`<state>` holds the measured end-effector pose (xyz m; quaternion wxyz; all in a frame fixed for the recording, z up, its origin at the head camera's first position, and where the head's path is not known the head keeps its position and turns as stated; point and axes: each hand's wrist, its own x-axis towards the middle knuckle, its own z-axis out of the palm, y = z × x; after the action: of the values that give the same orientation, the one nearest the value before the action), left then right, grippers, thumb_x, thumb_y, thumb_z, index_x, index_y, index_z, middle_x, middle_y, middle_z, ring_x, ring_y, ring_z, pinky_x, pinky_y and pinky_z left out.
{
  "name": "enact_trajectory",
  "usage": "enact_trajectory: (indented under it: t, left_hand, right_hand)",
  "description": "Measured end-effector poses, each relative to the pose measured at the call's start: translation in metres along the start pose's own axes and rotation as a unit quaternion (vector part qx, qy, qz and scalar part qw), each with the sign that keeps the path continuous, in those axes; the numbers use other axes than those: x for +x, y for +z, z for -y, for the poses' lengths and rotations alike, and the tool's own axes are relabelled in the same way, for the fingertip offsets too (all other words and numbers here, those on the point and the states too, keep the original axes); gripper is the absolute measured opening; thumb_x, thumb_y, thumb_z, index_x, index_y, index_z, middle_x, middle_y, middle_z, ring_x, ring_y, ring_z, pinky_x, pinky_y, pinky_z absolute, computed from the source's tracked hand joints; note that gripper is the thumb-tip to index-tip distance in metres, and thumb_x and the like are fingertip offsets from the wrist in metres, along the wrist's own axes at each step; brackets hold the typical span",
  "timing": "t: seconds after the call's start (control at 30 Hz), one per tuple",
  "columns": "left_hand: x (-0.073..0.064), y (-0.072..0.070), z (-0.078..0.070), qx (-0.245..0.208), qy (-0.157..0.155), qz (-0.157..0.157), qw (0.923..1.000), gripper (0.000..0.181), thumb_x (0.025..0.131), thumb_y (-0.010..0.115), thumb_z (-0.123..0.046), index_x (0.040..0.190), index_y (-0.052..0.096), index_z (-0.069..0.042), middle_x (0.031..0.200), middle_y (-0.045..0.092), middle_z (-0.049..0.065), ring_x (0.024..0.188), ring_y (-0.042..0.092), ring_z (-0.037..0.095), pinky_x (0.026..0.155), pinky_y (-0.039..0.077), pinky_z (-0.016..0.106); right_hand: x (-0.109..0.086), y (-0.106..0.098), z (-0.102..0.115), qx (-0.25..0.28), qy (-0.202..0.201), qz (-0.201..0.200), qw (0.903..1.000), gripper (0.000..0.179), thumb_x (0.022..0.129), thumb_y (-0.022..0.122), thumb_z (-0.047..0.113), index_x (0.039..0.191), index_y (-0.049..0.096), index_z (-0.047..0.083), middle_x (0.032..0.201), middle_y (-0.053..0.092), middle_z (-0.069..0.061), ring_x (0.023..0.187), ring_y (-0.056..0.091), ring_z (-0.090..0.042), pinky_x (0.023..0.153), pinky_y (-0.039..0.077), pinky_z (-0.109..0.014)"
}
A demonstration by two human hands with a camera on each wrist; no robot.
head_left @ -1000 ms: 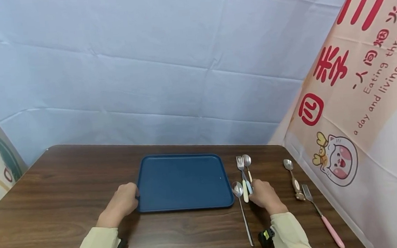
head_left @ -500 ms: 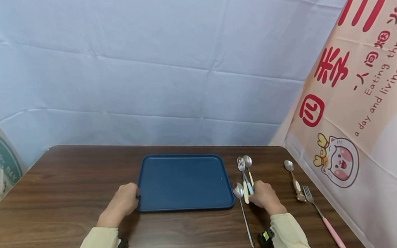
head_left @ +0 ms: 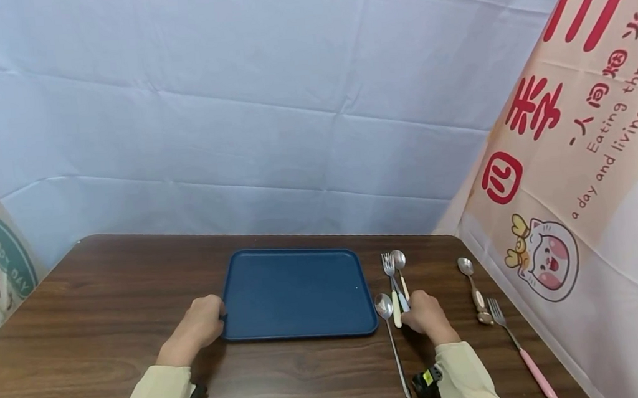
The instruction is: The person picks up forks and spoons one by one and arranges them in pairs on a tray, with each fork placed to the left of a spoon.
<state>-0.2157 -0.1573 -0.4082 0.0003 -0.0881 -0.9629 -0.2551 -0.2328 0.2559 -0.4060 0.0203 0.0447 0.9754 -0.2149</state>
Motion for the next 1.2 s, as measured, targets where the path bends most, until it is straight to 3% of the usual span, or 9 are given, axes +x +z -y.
enact_trajectory:
  t: [0.47, 0.6, 0.7, 0.8, 0.93, 1.07, 1.2]
  left_hand:
    - [0.0, -0.001, 0.0, 0.005, 0.0, 0.006, 1.0, 0.024, 0.074, 0.05, 0.013, 0.093, 0.064, 0.012, 0.095, 0.062, 0.024, 0.075, 0.056, 0.025, 0.065, 0.048, 0.04]
    - [0.0, -0.002, 0.0, 0.005, -0.001, 0.007, 1.0, 0.024, 0.074, 0.05, 0.012, 0.094, 0.064, 0.012, 0.097, 0.062, 0.024, 0.08, 0.058, 0.027, 0.068, 0.049, 0.042]
    - [0.0, -0.003, -0.001, 0.005, -0.003, 0.01, 0.9999, 0.025, 0.074, 0.05, 0.012, 0.095, 0.064, 0.012, 0.098, 0.062, 0.025, 0.082, 0.059, 0.028, 0.069, 0.049, 0.043]
    - [0.0, -0.003, -0.001, 0.002, -0.007, 0.013, 0.9999, 0.026, 0.074, 0.049, 0.012, 0.096, 0.064, 0.012, 0.098, 0.062, 0.024, 0.079, 0.057, 0.026, 0.067, 0.049, 0.042]
    - [0.0, -0.003, -0.002, 0.0, -0.01, 0.015, 0.9998, 0.026, 0.075, 0.049, 0.012, 0.096, 0.064, 0.011, 0.098, 0.062, 0.023, 0.073, 0.054, 0.024, 0.064, 0.047, 0.039]
    - [0.0, -0.001, -0.001, 0.002, -0.007, 0.014, 0.9999, 0.02, 0.075, 0.049, 0.013, 0.085, 0.064, 0.008, 0.082, 0.06, 0.015, 0.063, 0.048, 0.021, 0.056, 0.043, 0.034]
    - [0.0, 0.0, 0.0, 0.003, 0.0, 0.012, 0.9999, 0.019, 0.073, 0.049, 0.014, 0.082, 0.063, 0.006, 0.074, 0.056, 0.011, 0.061, 0.047, 0.021, 0.053, 0.039, 0.033]
  right_hand:
    - [-0.002, -0.005, 0.0, 0.015, 0.002, -0.005, 0.9999, 0.019, 0.068, 0.055, -0.001, 0.055, 0.045, 0.008, 0.057, 0.041, -0.003, 0.057, 0.041, -0.021, 0.053, 0.034, -0.03]
    - [-0.003, -0.012, 0.006, 0.027, -0.003, -0.01, 0.9996, 0.003, 0.068, 0.055, -0.002, 0.069, 0.058, 0.0, 0.068, 0.051, -0.006, 0.064, 0.047, -0.023, 0.059, 0.041, -0.034]
    - [-0.004, -0.016, 0.012, 0.03, -0.003, -0.014, 0.9995, 0.01, 0.069, 0.056, -0.002, 0.077, 0.06, -0.004, 0.072, 0.053, -0.008, 0.066, 0.048, -0.024, 0.06, 0.042, -0.036]
    - [-0.005, -0.018, 0.016, 0.03, -0.005, -0.017, 0.9994, 0.003, 0.068, 0.054, -0.002, 0.068, 0.056, 0.0, 0.064, 0.048, -0.005, 0.06, 0.045, -0.022, 0.054, 0.037, -0.032]
    - [-0.005, -0.016, 0.018, 0.031, 0.002, -0.013, 0.9994, 0.009, 0.069, 0.054, -0.002, 0.063, 0.052, 0.004, 0.061, 0.043, -0.004, 0.056, 0.042, -0.02, 0.051, 0.033, -0.029]
    - [-0.005, -0.014, 0.018, 0.031, 0.005, -0.009, 0.9995, 0.002, 0.071, 0.055, -0.001, 0.07, 0.055, 0.0, 0.065, 0.047, -0.006, 0.06, 0.045, -0.022, 0.053, 0.036, -0.031]
    - [-0.005, -0.013, 0.02, 0.024, -0.004, -0.018, 0.9995, 0.009, 0.07, 0.056, 0.0, 0.078, 0.058, -0.003, 0.07, 0.051, -0.008, 0.063, 0.047, -0.024, 0.057, 0.04, -0.034]
